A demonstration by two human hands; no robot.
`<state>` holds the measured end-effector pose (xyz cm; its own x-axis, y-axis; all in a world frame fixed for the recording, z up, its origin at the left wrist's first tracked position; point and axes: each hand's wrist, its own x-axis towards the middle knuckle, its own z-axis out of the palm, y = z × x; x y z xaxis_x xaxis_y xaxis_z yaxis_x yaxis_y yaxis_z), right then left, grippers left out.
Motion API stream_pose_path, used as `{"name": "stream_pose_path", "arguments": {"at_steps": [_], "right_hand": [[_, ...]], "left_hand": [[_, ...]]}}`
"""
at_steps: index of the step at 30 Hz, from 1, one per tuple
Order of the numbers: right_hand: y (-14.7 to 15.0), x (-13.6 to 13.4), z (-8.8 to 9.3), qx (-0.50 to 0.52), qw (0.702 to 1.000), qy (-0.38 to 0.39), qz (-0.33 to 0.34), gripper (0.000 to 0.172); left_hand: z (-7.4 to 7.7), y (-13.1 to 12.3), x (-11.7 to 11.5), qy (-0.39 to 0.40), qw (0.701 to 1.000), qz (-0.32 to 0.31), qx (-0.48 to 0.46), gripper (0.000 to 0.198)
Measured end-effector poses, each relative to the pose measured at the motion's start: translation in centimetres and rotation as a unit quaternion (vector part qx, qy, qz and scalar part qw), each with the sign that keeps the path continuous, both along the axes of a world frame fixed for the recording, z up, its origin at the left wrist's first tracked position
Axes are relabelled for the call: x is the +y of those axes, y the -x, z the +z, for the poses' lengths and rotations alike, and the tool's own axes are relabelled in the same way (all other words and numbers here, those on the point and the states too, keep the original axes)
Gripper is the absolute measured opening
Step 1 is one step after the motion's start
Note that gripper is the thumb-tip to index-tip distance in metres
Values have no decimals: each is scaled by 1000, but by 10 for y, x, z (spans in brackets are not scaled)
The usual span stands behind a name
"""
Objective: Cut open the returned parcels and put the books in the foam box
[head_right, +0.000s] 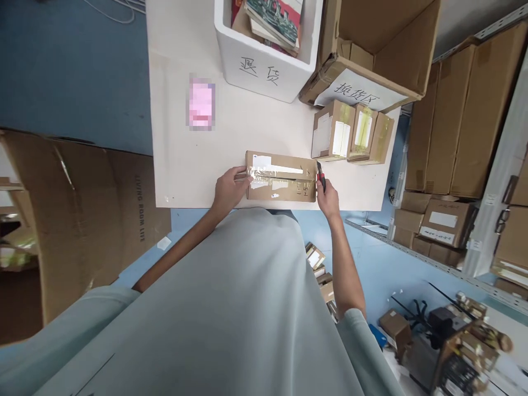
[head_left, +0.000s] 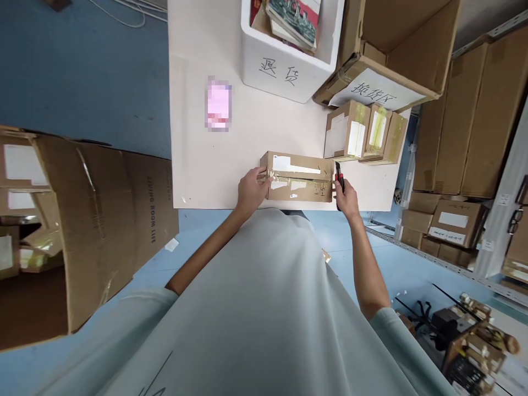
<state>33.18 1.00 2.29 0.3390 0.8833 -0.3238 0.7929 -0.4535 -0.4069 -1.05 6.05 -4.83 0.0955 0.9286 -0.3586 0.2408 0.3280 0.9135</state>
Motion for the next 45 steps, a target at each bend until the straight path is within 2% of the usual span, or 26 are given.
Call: {"name": "stream_pose_path", "arguments": {"at_steps": [3, 6, 8, 11, 15, 23, 33, 40, 45], "right_hand": [[14, 9, 22, -60, 996, -2, 62, 59], [39, 22, 43, -33, 984, 13, 177, 57], [57, 32, 52, -12, 966, 34, 257, 56], [84, 47, 60, -40, 929, 83, 359, 53], [113, 65, 63, -118, 879, 134, 443, 50], [137, 83, 63, -195, 832, 172, 490, 47], [146, 89, 69, -209, 809, 226, 501, 52], [148, 90, 68, -215, 799, 231, 513, 52], [162, 88, 73, -236, 784, 233, 525, 50]], "left_hand": [[-2, 3, -1, -32, 999, -11, 14, 45], [-3, 5, -3, -52, 998, -31, 4, 41], [-5, 7, -4, -54, 997, -46, -7, 36], [-9, 9, -2, -48, 996, -65, -24, 35], [-11, 11, 0, -44, 996, -71, -30, 38], [-10, 10, 0, -30, 996, -66, -49, 41], [-3, 11, 2, -27, 997, -65, -31, 42], [-1, 11, 3, -17, 997, -63, -30, 42], [1, 11, 3, -6, 998, -58, -23, 42]]}}
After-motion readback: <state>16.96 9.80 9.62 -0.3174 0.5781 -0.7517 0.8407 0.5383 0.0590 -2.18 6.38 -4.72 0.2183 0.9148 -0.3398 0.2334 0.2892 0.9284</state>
